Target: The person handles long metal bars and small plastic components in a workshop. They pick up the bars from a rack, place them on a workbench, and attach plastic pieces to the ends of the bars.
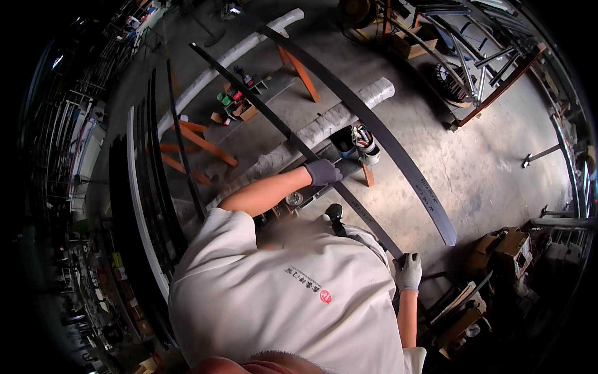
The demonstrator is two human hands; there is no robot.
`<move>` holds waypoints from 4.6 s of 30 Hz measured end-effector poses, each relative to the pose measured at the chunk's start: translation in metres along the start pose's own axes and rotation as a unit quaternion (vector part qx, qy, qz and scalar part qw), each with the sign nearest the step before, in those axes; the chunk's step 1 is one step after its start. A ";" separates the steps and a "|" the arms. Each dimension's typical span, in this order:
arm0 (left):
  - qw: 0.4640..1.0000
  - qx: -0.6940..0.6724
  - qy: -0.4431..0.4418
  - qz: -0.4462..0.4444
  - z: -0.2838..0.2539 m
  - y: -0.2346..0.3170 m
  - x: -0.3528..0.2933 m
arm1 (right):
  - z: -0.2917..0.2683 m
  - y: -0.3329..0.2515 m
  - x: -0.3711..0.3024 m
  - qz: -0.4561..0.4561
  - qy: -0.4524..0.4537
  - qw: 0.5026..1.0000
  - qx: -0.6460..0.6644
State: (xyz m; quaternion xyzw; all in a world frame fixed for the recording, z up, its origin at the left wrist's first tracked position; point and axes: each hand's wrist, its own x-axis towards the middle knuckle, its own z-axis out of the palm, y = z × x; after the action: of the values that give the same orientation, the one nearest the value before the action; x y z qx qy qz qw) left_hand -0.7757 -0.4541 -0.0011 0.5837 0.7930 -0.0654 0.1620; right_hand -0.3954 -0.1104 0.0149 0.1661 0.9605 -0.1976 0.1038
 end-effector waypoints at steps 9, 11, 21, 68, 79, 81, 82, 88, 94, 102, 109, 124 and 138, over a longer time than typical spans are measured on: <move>0.999 0.006 -0.027 0.018 -0.015 0.010 0.001 | 0.002 -0.001 -0.009 -0.011 0.021 0.998 -0.055; 0.999 0.002 -0.036 0.019 -0.017 0.011 0.005 | 0.007 0.003 -0.012 -0.007 0.022 0.999 -0.046; 0.990 -0.134 0.047 0.012 -0.004 0.008 -0.008 | -0.007 -0.008 0.000 0.034 0.038 0.998 -0.049; 0.479 -0.805 0.336 0.102 -0.217 0.240 0.102 | -0.011 0.189 -0.289 0.182 0.157 0.941 0.238; 0.504 -0.774 0.349 0.162 -0.212 0.497 0.109 | 0.059 0.215 -0.401 0.391 0.126 0.898 0.159; 0.467 -0.778 0.377 0.188 -0.227 0.554 0.104 | 0.074 0.232 -0.435 0.418 0.105 0.891 0.141; 0.482 -0.770 0.368 0.195 -0.228 0.567 0.100 | 0.077 0.242 -0.446 0.415 0.104 0.893 0.138; 0.560 -0.729 0.383 0.093 -0.235 0.626 0.117 | 0.084 0.321 -0.427 0.353 0.044 0.918 0.173; 0.614 -0.674 0.408 0.043 -0.231 0.720 0.204 | 0.063 0.434 -0.406 0.256 0.033 0.948 0.189; 0.662 -0.691 0.285 -0.063 -0.182 0.805 0.281 | 0.010 0.658 -0.506 0.375 0.022 0.900 0.223; 0.753 -0.613 0.238 0.001 -0.188 0.899 0.302 | 0.028 0.808 -0.560 0.593 0.141 0.733 0.302; 0.809 -0.564 0.153 -0.070 -0.192 0.957 0.288 | 0.149 0.923 -0.458 0.534 0.395 0.315 0.678; 0.847 -0.519 0.108 -0.030 -0.176 0.982 0.291 | 0.146 0.933 -0.465 0.526 0.349 0.286 0.721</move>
State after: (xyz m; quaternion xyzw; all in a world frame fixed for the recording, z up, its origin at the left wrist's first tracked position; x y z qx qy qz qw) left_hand 0.0445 0.1648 0.1509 0.3940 0.7407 0.4143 0.3529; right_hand 0.3895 0.5088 -0.3158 0.6967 0.0808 -0.6362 -0.3214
